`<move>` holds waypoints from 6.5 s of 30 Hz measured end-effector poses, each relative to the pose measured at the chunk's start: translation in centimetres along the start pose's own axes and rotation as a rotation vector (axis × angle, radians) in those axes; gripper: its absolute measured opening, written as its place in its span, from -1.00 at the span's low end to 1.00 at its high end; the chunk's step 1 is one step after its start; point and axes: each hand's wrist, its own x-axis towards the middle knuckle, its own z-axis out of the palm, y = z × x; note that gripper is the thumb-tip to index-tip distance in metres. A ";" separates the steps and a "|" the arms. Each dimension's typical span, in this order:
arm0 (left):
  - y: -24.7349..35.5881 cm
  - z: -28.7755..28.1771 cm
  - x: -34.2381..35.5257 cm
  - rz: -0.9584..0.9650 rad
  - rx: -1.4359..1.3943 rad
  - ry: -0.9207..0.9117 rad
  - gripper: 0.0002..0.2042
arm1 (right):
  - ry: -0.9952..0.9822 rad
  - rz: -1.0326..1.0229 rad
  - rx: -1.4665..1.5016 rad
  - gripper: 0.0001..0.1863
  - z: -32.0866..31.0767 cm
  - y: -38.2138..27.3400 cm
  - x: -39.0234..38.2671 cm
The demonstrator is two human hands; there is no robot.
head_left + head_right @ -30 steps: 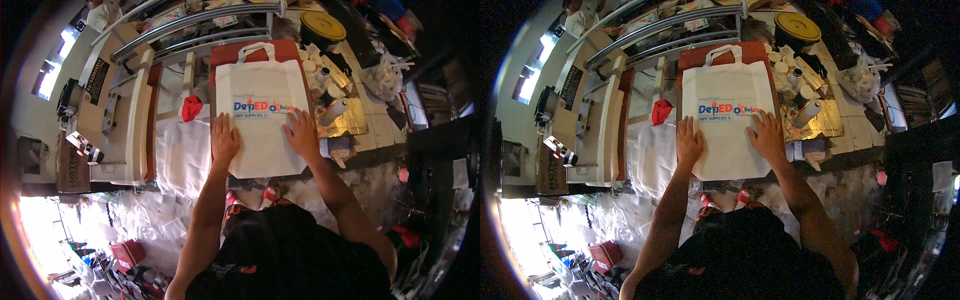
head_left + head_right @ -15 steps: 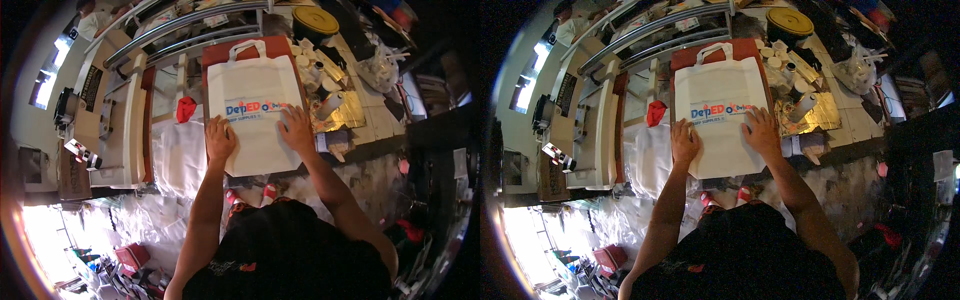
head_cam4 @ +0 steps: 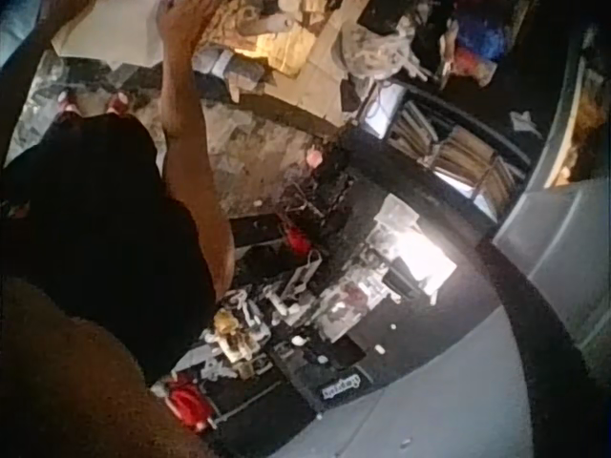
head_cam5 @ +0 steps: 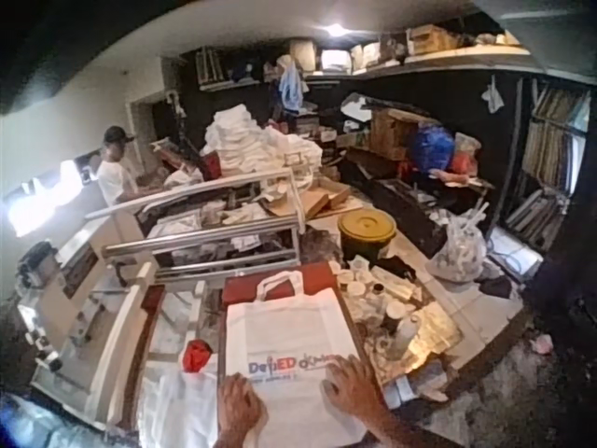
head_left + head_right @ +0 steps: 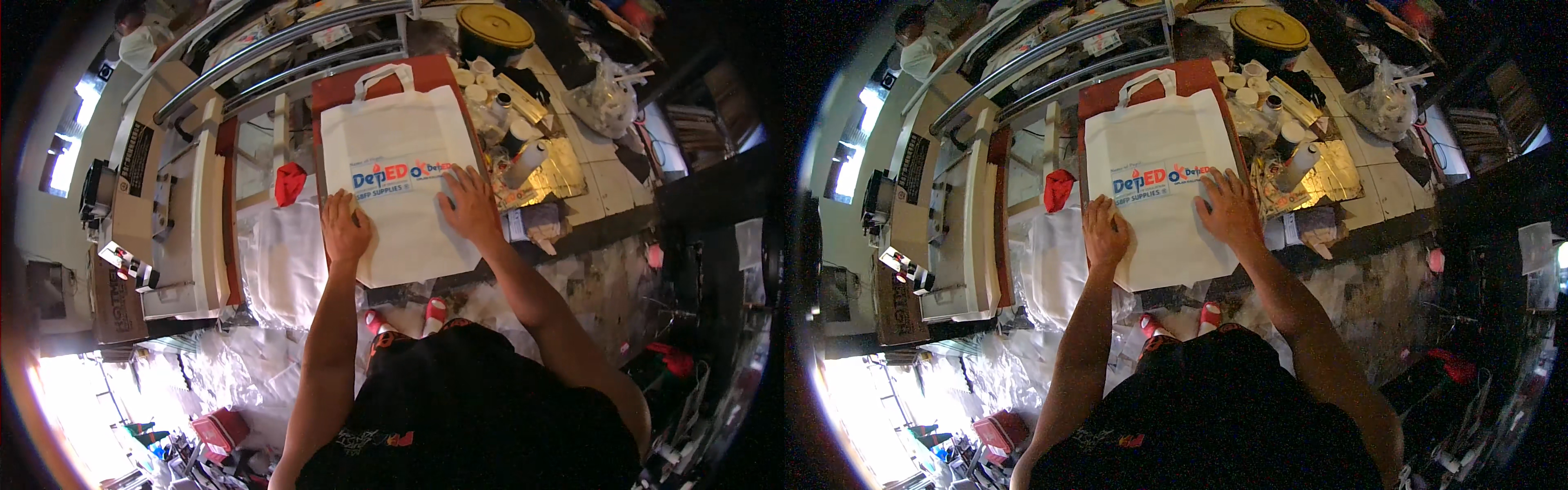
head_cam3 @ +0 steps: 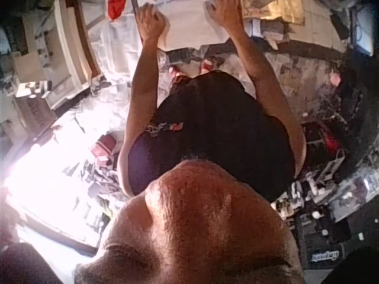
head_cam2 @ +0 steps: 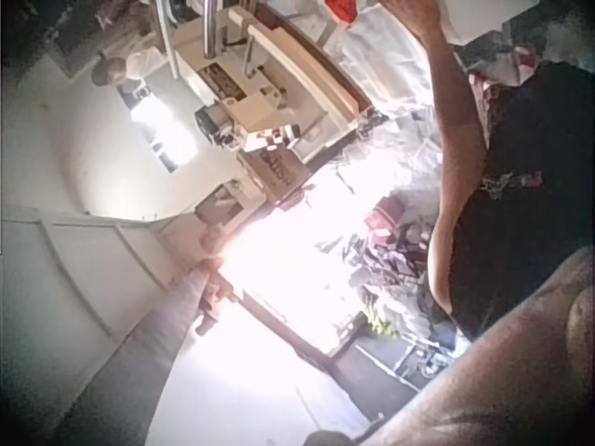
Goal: The person positions tote bags and transfer sheets onto a heat press, operates the heat press to apply the prints, and stacks the printed tote bags on a table by hand.
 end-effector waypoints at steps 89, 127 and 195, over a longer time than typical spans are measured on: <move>-26.3 -35.8 -73.3 -1.584 -0.568 -0.160 -0.43 | 0.242 0.060 -0.081 -0.65 -10.5 -21.3 -0.7; -51.3 -47.3 -75.6 -1.533 -0.453 -0.409 -0.73 | -0.107 0.177 -0.017 -0.55 27.9 -59.7 20.8; -50.4 -40.3 -55.3 -1.191 -0.554 -0.518 -0.60 | -0.254 0.987 0.893 -0.65 23.9 -42.3 -21.7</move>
